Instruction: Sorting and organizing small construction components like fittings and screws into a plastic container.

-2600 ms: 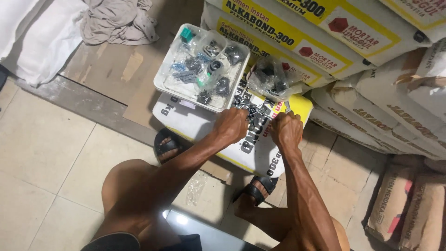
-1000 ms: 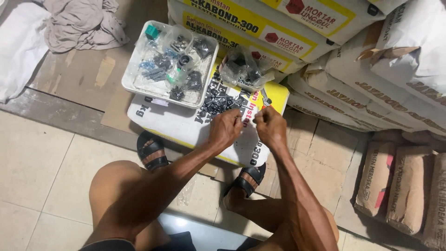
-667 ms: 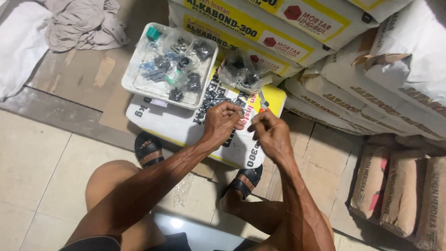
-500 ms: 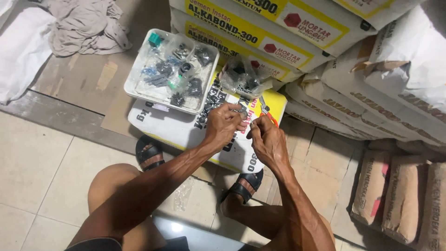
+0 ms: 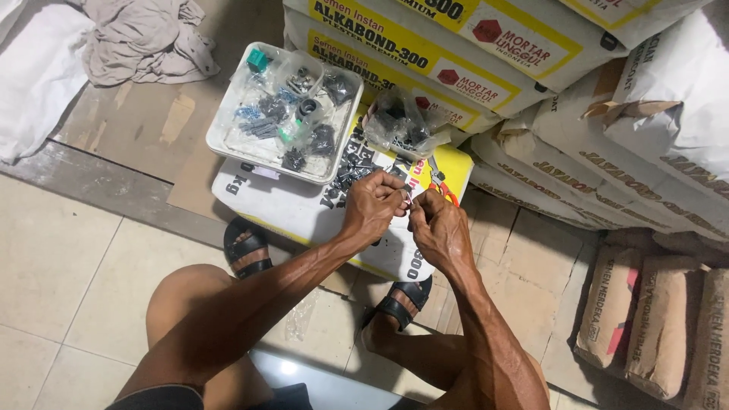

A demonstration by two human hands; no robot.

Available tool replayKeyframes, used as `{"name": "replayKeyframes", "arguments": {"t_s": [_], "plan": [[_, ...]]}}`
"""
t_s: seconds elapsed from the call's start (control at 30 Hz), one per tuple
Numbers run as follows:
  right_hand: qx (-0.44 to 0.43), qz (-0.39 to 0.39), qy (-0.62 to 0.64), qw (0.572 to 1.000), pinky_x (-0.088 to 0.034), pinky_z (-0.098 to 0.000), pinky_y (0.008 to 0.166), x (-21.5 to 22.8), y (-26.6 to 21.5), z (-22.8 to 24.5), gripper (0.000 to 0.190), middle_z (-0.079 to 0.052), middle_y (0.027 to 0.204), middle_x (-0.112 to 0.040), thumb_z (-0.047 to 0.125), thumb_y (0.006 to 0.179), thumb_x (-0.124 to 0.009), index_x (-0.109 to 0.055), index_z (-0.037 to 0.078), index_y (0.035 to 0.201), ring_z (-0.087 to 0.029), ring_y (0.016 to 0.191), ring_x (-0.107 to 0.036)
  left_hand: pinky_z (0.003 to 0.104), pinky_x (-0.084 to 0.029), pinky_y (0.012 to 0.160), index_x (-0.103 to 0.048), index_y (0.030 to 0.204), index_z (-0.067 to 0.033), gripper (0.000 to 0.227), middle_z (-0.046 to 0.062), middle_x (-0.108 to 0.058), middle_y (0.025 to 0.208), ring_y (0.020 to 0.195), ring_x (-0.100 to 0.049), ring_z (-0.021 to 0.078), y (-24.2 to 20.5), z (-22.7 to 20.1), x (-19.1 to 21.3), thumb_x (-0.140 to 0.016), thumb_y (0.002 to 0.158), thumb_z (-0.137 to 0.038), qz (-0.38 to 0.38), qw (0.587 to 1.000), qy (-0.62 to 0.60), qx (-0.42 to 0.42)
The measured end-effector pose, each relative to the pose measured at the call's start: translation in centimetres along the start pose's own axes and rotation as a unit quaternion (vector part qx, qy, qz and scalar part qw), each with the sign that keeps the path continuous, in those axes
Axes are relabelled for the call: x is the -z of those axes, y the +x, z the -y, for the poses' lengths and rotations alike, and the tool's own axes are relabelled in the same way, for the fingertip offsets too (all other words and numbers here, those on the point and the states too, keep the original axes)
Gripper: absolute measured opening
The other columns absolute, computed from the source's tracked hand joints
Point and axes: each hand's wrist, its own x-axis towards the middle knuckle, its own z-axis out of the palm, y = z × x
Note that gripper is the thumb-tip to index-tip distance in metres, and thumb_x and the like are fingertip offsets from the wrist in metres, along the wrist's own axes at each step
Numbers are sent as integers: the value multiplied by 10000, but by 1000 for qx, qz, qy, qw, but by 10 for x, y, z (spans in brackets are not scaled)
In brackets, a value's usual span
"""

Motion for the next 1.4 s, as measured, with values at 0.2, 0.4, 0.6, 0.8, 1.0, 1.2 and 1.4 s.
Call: {"name": "replayKeyframes", "arguments": {"t_s": [0.2, 0.4, 0.6, 0.8, 1.0, 1.2, 1.4], "plan": [[-14, -12, 9, 1000, -507, -381, 583, 1, 0, -3, 131, -97, 609, -709, 102, 909, -591, -691, 97, 824, -278, 588, -676, 303, -628, 506, -752, 997, -18, 137, 209, -753, 772, 670, -753, 222, -3, -2, 5, -643, 916, 1, 43, 978, 162, -123], [-35, -21, 49, 998, -510, -385, 582, -8, 6, -8, 135, -105, 601, -702, 104, 897, -594, -697, 90, 811, -271, 583, -658, 357, -597, 569, -767, 965, -118, 190, 127, -774, 770, 731, -770, 272, 1, 22, 6, -633, 916, 7, 63, 941, 244, -224], [24, 29, 147, 988, -590, -371, 664, 25, 9, 19, 239, -219, 885, -751, 79, 926, -722, -710, -28, 1139, -245, 722, -705, 320, -591, 566, -718, 1007, 9, 148, 222, -748, 794, 681, -694, 180, 3, -22, 7, -586, 942, 29, 46, 975, 148, -162], [64, 45, 163, 984, -592, -411, 845, 24, 17, 15, 377, -198, 1104, -729, 100, 899, -795, -709, 20, 1258, -242, 946, -700, 332, -644, 669, -705, 1042, 41, 204, 271, -743, 857, 775, -714, 190, 11, -27, 17, -528, 940, 41, 89, 984, 96, -123], [64, -29, 173, 982, -565, -278, 702, 1, 28, -5, 187, -82, 747, -675, 41, 844, -864, -742, 8, 982, -139, 709, -648, 338, -650, 619, -723, 1014, -7, 213, 199, -749, 777, 687, -726, 202, 12, -34, 25, -520, 950, -13, 151, 968, 166, -114], [30, -39, 32, 998, -571, -452, 710, -48, 53, -28, 233, -187, 813, -728, 10, 821, -841, -716, 17, 1018, -360, 771, -732, 425, -588, 630, -698, 1036, -86, 186, 107, -720, 625, 683, -757, 302, 20, -63, 44, -573, 919, -158, -22, 925, 341, -167], [91, -20, -132, 987, -569, -485, 789, -134, 78, -60, 148, -147, 854, -658, 118, 882, -718, -665, 32, 990, -352, 844, -700, 413, -579, 623, -726, 899, -79, 157, 131, -726, 636, 639, -732, 283, 21, -55, 45, -585, 894, -146, -11, 954, 273, -120]]}}
